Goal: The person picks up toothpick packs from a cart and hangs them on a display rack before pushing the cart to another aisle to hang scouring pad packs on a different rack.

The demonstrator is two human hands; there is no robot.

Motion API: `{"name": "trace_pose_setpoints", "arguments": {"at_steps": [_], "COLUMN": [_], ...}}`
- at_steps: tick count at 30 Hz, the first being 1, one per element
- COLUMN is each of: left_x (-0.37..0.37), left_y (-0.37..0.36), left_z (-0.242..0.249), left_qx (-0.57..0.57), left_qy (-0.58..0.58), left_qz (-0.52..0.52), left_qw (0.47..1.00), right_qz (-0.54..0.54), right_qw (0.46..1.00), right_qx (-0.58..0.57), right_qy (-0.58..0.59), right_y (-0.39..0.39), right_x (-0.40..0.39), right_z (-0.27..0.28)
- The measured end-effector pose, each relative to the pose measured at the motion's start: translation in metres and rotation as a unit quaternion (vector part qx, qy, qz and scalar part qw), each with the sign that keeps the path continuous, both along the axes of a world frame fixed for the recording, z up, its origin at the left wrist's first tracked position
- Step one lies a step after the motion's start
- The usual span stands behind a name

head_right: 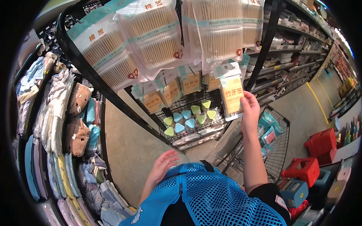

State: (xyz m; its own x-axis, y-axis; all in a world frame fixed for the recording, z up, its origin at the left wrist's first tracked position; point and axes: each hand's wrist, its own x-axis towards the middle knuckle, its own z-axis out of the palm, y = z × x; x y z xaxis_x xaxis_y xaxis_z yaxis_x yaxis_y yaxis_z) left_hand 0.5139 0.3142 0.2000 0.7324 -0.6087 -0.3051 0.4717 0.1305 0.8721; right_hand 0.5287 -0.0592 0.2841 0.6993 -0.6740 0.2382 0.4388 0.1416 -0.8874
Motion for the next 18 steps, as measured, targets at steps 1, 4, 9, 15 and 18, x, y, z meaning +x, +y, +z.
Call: {"name": "trace_pose_setpoints", "arguments": {"at_steps": [1,4,9,15,18], "left_x": [0.001,0.000,-0.005,-0.008,-0.008], "left_y": [0.000,0.000,0.004,0.006,0.004], "left_z": [-0.001,0.003,-0.002,-0.006,-0.003], "left_qx": [-0.002,0.002,0.012,0.015,0.017], "left_qy": [-0.002,-0.004,-0.007,-0.003,-0.007], "left_qz": [0.008,0.025,0.053,0.069,0.055], "left_qw": [1.000,1.000,0.998,0.998,0.998], "right_qz": [0.000,-0.002,0.003,0.025,0.050], "right_qw": [1.000,1.000,0.999,0.998,0.997], "right_qx": [0.000,0.000,0.041,0.052,0.064], "right_qy": [-0.001,0.001,-0.001,0.003,0.006], "right_y": [0.000,0.000,-0.005,-0.007,-0.012], "right_x": [0.003,0.010,0.012,0.016,0.035], "right_z": [0.003,0.007,-0.004,-0.013,-0.018]}}
